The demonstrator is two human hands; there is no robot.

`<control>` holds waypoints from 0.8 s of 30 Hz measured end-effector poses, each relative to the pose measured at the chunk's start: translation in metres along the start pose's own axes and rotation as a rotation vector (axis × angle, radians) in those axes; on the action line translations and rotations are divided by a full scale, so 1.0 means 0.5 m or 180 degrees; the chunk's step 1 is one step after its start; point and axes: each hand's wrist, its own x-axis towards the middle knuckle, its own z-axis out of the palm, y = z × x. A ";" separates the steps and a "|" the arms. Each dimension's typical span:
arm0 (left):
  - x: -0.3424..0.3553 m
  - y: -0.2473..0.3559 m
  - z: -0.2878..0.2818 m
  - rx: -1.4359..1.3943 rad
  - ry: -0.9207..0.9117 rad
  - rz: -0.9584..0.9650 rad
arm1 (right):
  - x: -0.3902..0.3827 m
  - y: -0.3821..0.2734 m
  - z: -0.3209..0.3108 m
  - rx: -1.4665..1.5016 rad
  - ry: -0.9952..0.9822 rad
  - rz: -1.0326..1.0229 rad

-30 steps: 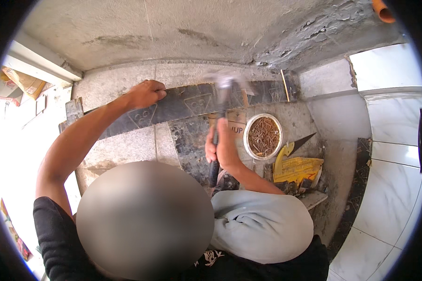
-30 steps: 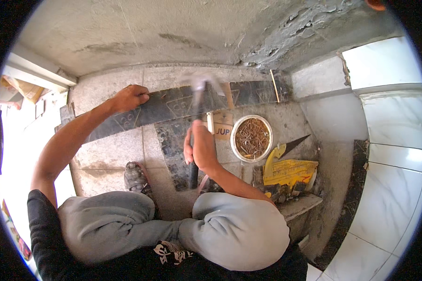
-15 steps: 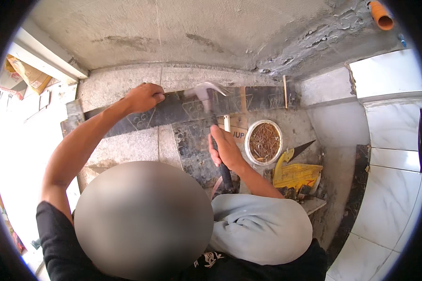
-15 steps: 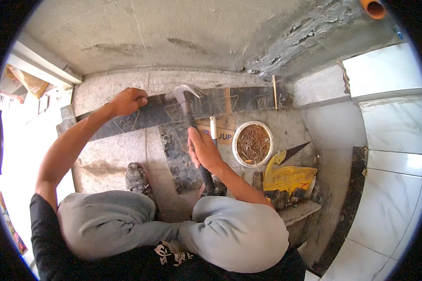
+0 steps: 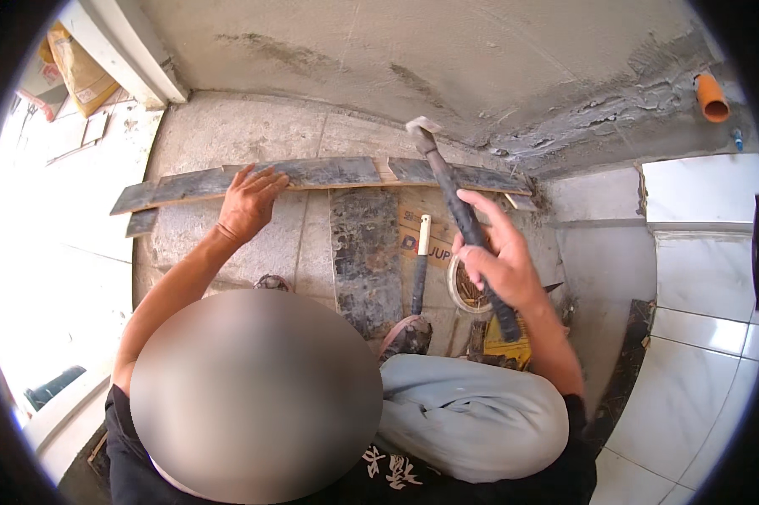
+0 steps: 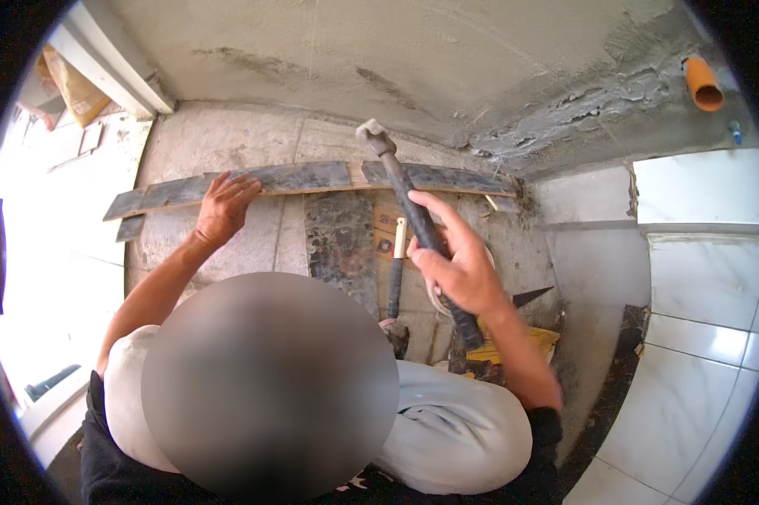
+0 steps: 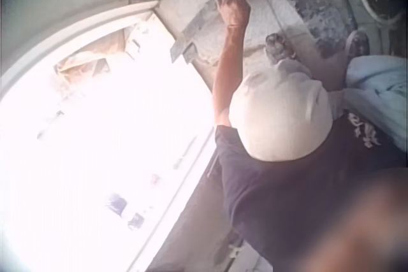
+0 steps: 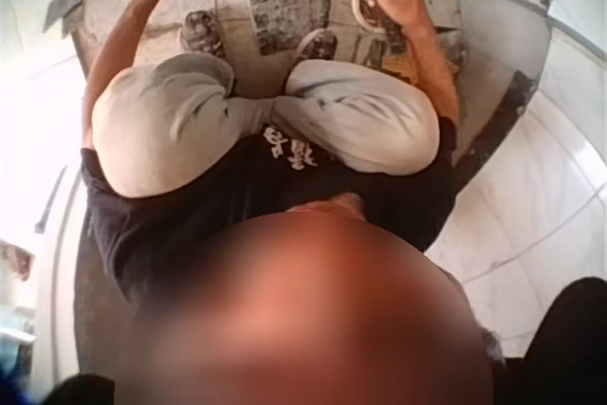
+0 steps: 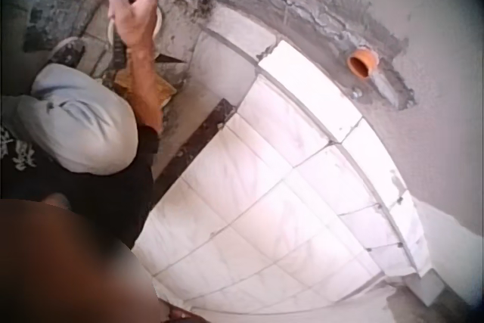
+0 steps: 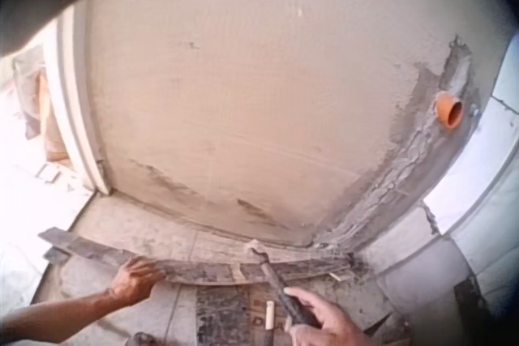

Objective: Cutting a dark tile piece with a saw and fitting it into place at the base of a wall using a hammer.

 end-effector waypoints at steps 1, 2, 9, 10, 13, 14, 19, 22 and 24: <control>-0.017 -0.001 0.020 -0.0048 -0.0099 -0.0060 | 0.021 -0.010 -0.020 -0.0218 -0.0389 0.0062; -0.031 0.002 0.031 -0.0050 -0.0106 -0.0104 | 0.043 -0.022 -0.040 -0.0226 -0.0427 0.0085; -0.019 -0.021 0.060 -0.0760 -0.0517 -0.0126 | 0.168 -0.138 -0.036 0.1035 -0.1738 0.0234; -0.018 -0.030 0.057 -0.0787 -0.0508 -0.0157 | 0.176 -0.143 -0.021 0.0993 -0.1671 -0.0013; 0.007 -0.037 0.030 -0.0216 -0.0766 -0.0640 | 0.219 -0.147 0.000 -0.0941 -0.0733 -0.0247; 0.002 -0.043 0.026 -0.0009 -0.0613 -0.0758 | 0.242 -0.140 0.019 -0.1154 -0.0411 0.0111; 0.032 -0.062 0.011 -0.0199 -0.0909 -0.0586 | 0.330 -0.065 0.057 -0.2461 -0.0973 -0.0626; 0.031 -0.063 0.026 -0.0242 -0.0650 -0.0458 | 0.348 -0.083 0.095 -0.2820 -0.1501 -0.1032; 0.027 -0.062 0.030 -0.0251 -0.0666 -0.0490 | 0.367 -0.090 0.121 -0.2845 -0.1602 -0.0813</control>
